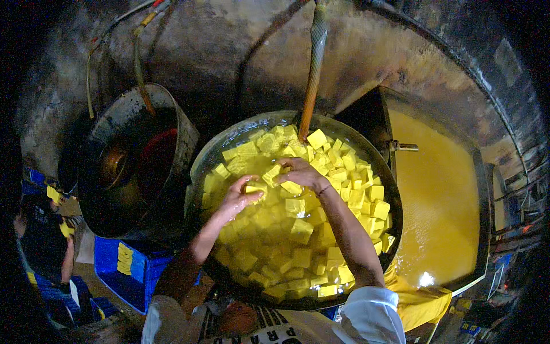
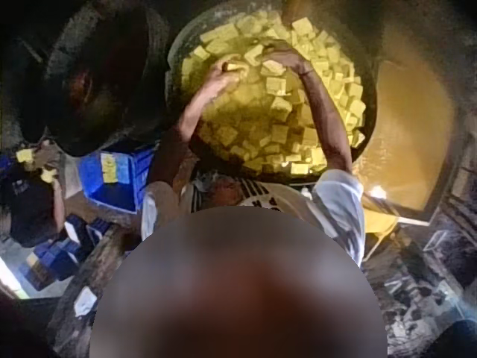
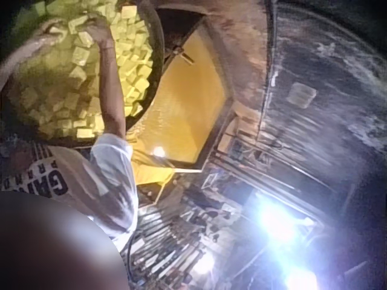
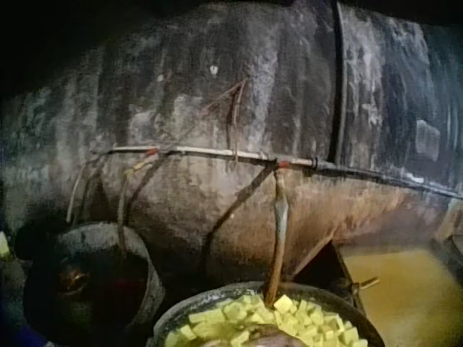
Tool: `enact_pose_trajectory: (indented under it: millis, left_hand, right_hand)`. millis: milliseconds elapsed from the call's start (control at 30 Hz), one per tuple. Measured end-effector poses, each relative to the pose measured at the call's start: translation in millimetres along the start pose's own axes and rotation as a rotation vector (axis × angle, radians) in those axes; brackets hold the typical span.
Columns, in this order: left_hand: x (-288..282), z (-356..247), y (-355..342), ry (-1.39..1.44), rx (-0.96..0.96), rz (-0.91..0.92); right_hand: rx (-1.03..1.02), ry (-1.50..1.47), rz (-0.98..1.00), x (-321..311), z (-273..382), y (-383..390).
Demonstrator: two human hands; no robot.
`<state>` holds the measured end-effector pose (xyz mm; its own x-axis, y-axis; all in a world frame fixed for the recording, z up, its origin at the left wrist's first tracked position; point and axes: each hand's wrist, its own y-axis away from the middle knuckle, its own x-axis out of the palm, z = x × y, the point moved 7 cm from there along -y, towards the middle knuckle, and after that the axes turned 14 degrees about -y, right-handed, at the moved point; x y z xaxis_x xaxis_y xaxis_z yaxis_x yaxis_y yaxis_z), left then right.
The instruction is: The person uses a red strainer to lift yellow cubed food from a large vat and then transfers the cubes by hand into a blue crate. The person repeatedly scoops and arranges the cubes in the crate.
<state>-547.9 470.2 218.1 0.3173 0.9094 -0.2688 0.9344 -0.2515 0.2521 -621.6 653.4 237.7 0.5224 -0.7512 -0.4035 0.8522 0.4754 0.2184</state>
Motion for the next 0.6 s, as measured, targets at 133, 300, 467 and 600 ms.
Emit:
enact_pose_trajectory:
  millis: [133,300,467,600]
  left_hand:
    - [11.1,23.8,-18.3,0.716,-0.209,-0.127]
    - [31.7,20.4,-32.1,1.089,-0.168,-0.215]
    - [54.0,-1.4,-23.4,1.325,-0.195,-0.285]
    - [55.7,20.6,-28.2,1.342,-0.076,-0.300]
  right_hand:
    - [-0.001,-0.378,-0.005,-1.9,36.4,32.6]
    - [0.037,-0.531,-0.066,20.8,80.0,55.8]
    - [-0.034,-0.351,-0.170,25.6,85.3,50.3]
    - [-0.111,-0.137,-0.204,42.0,121.1,53.0]
